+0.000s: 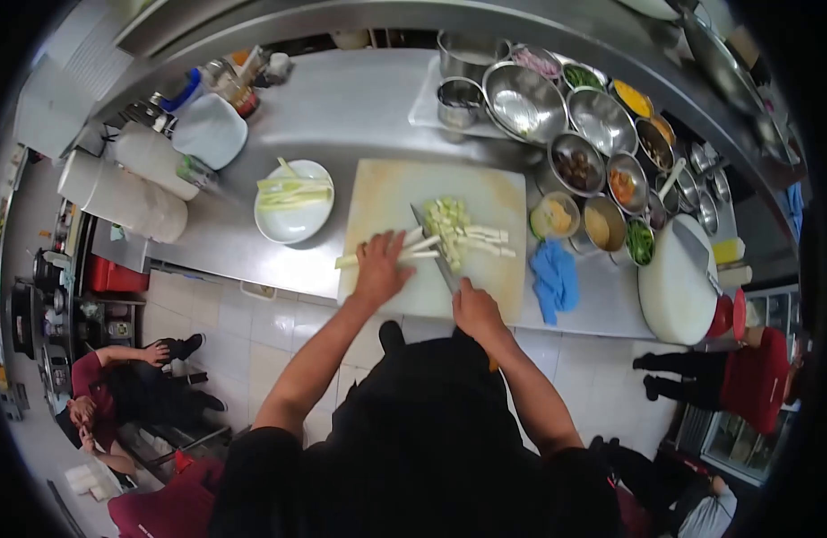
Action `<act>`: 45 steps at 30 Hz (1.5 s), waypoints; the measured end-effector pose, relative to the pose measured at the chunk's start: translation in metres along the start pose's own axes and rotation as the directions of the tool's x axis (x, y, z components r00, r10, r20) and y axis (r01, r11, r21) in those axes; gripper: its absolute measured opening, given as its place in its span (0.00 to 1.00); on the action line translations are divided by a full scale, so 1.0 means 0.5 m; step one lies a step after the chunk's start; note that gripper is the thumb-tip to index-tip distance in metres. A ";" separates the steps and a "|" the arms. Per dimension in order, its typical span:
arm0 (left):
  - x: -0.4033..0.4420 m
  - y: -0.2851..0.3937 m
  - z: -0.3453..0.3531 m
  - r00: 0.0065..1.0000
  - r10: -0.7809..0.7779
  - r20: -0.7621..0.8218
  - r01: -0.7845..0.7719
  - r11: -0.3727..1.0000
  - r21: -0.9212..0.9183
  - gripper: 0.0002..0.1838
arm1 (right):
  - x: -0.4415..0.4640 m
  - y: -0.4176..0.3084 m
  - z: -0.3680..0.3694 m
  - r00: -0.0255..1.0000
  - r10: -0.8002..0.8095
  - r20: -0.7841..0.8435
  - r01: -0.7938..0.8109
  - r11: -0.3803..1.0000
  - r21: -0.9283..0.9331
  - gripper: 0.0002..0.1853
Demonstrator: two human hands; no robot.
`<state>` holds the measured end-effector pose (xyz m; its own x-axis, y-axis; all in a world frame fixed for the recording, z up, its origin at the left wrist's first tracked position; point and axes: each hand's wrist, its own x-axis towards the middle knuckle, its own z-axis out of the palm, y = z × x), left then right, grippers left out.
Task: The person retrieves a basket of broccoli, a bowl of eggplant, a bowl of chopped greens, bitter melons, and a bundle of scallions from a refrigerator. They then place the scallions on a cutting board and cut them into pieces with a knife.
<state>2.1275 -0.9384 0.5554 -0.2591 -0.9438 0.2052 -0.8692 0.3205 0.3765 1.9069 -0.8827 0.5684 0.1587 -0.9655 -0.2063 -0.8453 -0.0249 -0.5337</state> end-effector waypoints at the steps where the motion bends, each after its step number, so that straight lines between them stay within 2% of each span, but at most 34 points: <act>1: -0.002 -0.002 -0.001 1.000 -0.001 0.016 0.001 1.000 -0.012 0.41 | 0.000 -0.007 -0.007 0.999 0.020 0.031 -0.020 1.000 -0.021 0.13; 5: 0.004 -0.009 -0.014 0.999 0.033 -0.037 -0.036 0.997 -0.073 0.35 | -0.001 -0.028 -0.005 0.999 0.020 0.047 -0.014 0.993 -0.120 0.13; 10: 0.010 -0.017 -0.005 0.992 0.051 -0.119 -0.064 0.992 -0.111 0.27 | 0.001 -0.030 0.008 1.000 0.015 -0.004 -0.016 0.994 -0.106 0.12; 12: 0.012 -0.022 -0.006 0.993 -0.044 -0.107 0.033 0.994 -0.107 0.21 | 0.001 -0.032 0.010 0.999 0.020 -0.039 -0.022 0.997 -0.068 0.10; 15: 0.009 -0.028 -0.016 0.992 -0.066 -0.104 0.056 0.994 -0.094 0.19 | -0.003 -0.035 0.007 0.997 0.044 -0.061 -0.046 0.998 -0.034 0.10; 19: 0.004 -0.035 -0.024 0.994 -0.078 -0.076 0.071 0.994 -0.084 0.22 | -0.004 -0.040 0.012 0.995 0.006 -0.103 -0.011 0.999 -0.049 0.10; 21: 0.007 -0.036 -0.018 0.990 -0.024 -0.142 0.013 0.996 -0.083 0.25 | -0.004 -0.054 0.008 0.992 -0.028 -0.120 0.020 0.997 -0.071 0.11; 23: 0.008 -0.036 -0.017 0.992 -0.026 -0.125 0.015 0.996 -0.085 0.26 | -0.009 -0.073 0.005 0.999 -0.028 -0.031 0.021 0.980 -0.198 0.13; 28: 0.006 -0.038 -0.017 0.987 -0.011 -0.160 -0.005 0.995 -0.097 0.28 | -0.006 -0.068 0.020 0.999 -0.039 -0.038 0.031 0.982 -0.184 0.15; 30: 0.015 -0.047 -0.002 0.996 -0.090 -0.028 0.082 0.972 -0.219 0.27 | -0.007 -0.069 0.021 0.998 -0.046 -0.036 0.039 0.982 -0.183 0.15; 34: 0.025 -0.029 0.016 0.995 -0.058 0.082 0.082 0.943 -0.323 0.28 | -0.012 -0.048 0.020 0.999 0.004 -0.031 -0.008 0.991 -0.137 0.14; 36: 0.020 -0.009 0.003 0.998 -0.002 -0.059 -0.003 0.996 -0.087 0.29 | -0.015 -0.028 0.025 0.999 0.013 -0.053 -0.019 0.993 -0.116 0.13; 37: 0.023 -0.011 0.002 0.998 0.003 -0.055 -0.008 0.996 -0.088 0.29 | -0.014 -0.018 0.029 0.999 0.009 -0.040 -0.013 0.994 -0.111 0.12; 39: 0.038 -0.025 0.000 0.998 0.065 -0.028 -0.060 0.989 0.135 0.39 | -0.014 -0.017 0.023 0.999 0.010 -0.031 -0.013 0.994 -0.107 0.12; 40: 0.048 -0.032 -0.001 0.997 0.068 -0.028 -0.064 0.989 0.134 0.39 | -0.015 -0.019 0.022 1.000 0.019 -0.025 -0.022 0.994 -0.107 0.12; 42: 0.070 -0.047 -0.012 0.993 0.113 -0.011 -0.108 0.971 0.212 0.47 | -0.012 -0.022 0.019 0.999 0.027 -0.022 -0.029 0.994 -0.104 0.11; 43: 0.080 -0.055 -0.019 0.991 0.118 0.057 -0.128 0.967 0.221 0.52 | -0.011 -0.020 0.019 1.000 0.021 -0.022 -0.023 0.996 -0.088 0.11; 45: 0.083 -0.055 -0.036 0.985 0.134 0.113 -0.154 0.968 0.200 0.50 | -0.012 -0.018 0.017 0.999 0.018 -0.026 -0.019 0.997 -0.072 0.11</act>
<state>2.1483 -0.9852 0.5699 -0.4188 -0.8955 0.1506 -0.8853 0.4396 0.1518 1.9181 -0.8746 0.5674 0.1303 -0.9723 -0.1941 -0.8830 -0.0248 -0.4688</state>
